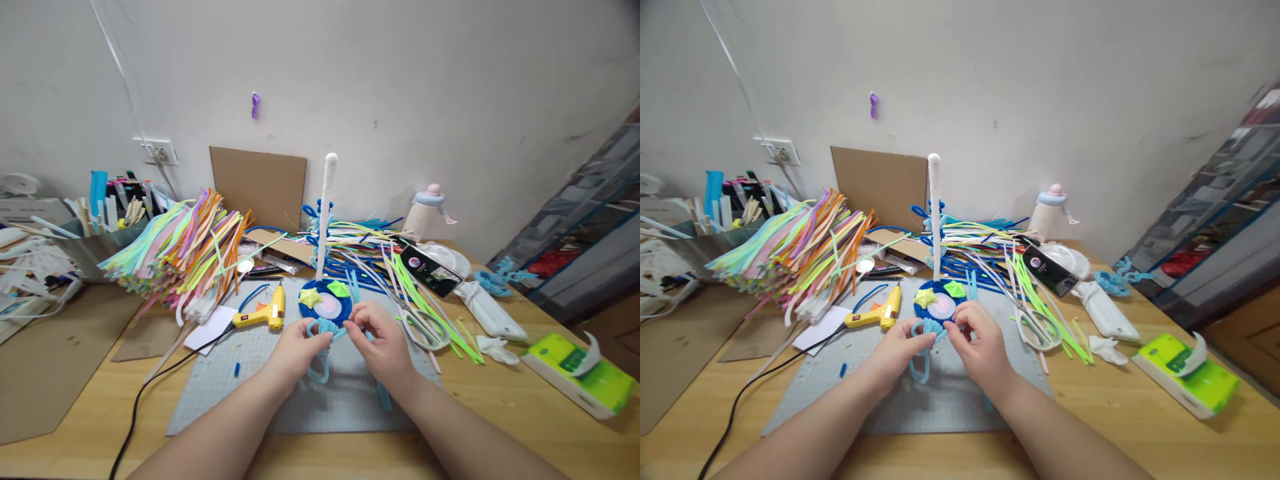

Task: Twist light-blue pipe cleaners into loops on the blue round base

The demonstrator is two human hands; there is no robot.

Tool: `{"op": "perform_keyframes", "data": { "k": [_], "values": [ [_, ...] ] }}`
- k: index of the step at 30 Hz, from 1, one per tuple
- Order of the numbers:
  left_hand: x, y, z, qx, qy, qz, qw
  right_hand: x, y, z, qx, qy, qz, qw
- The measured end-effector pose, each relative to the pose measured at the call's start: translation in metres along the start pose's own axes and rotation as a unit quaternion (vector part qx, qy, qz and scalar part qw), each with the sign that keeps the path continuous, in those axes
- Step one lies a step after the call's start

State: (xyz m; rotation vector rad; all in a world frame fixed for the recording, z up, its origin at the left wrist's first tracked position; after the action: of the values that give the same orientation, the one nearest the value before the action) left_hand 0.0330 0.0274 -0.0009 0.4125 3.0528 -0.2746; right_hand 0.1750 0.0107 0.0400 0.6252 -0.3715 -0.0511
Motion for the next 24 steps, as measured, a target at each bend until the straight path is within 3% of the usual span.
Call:
{"op": "perform_keyframes", "data": {
  "k": [6,17,24],
  "values": [
    [-0.002,-0.001,0.002,0.026,-0.035,0.016,0.999,-0.001,0.001,-0.019,-0.084,0.083,-0.027,0.993],
    [0.0,0.001,0.0,-0.017,0.02,0.0,1.0,-0.008,0.001,-0.013,-0.024,0.051,0.062,0.997],
    [-0.003,-0.001,0.008,0.039,-0.053,0.046,0.997,-0.008,0.002,-0.006,0.02,-0.006,0.091,0.996]
  ]
}}
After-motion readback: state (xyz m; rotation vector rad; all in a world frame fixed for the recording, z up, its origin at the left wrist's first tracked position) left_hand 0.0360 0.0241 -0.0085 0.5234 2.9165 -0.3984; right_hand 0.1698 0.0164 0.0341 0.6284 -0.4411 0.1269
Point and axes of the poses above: each hand's wrist, its own y-axis towards the middle knuckle, its own x-axis out of the back of the hand, z = x × y, the point moved 5 cm from there along y, towards the middle knuckle
